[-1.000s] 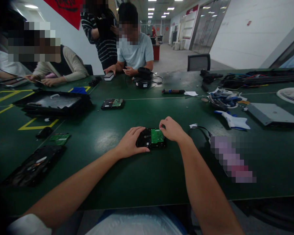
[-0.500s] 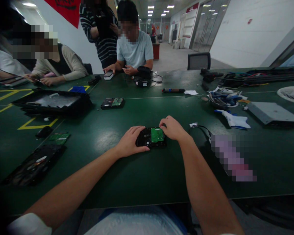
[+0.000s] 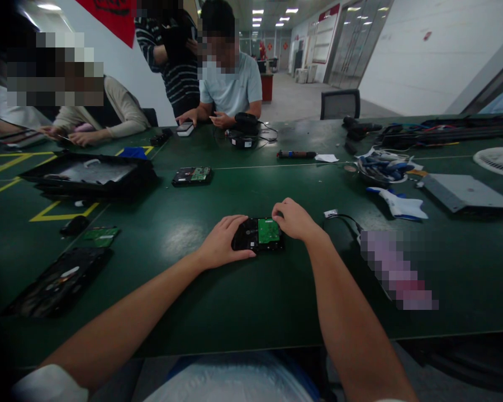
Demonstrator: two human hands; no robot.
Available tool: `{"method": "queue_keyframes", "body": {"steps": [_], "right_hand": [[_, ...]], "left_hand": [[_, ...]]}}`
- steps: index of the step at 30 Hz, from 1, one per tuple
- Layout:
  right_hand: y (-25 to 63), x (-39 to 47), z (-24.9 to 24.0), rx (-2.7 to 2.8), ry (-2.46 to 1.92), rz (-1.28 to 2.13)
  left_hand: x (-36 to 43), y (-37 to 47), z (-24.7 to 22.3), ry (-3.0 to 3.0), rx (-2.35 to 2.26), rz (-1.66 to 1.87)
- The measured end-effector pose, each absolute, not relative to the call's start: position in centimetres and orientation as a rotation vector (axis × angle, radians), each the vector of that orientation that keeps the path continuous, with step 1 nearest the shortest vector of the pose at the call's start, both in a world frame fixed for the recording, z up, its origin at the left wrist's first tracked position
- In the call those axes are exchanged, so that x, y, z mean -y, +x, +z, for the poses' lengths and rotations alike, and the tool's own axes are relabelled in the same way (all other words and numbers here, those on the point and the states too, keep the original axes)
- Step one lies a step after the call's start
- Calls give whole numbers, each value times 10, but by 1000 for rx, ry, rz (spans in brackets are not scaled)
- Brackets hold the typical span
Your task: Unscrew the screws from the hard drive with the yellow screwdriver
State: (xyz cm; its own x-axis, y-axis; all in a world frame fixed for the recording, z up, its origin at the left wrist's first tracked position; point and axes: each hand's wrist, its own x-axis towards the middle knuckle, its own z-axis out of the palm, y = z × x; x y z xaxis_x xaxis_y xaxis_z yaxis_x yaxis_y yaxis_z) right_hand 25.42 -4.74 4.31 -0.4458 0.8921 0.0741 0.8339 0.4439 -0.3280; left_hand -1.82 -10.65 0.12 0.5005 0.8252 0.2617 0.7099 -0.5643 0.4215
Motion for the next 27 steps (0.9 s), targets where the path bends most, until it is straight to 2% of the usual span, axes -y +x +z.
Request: {"method": "queue_keyframes", "body": {"steps": [15, 27], "right_hand": [[259, 43, 40, 2404, -1505, 262], [254, 46, 37, 2395, -1473, 314]], "left_hand": [[105, -19, -2, 2493, -1311, 649], [106, -18, -1, 2488, -1308, 657]]}}
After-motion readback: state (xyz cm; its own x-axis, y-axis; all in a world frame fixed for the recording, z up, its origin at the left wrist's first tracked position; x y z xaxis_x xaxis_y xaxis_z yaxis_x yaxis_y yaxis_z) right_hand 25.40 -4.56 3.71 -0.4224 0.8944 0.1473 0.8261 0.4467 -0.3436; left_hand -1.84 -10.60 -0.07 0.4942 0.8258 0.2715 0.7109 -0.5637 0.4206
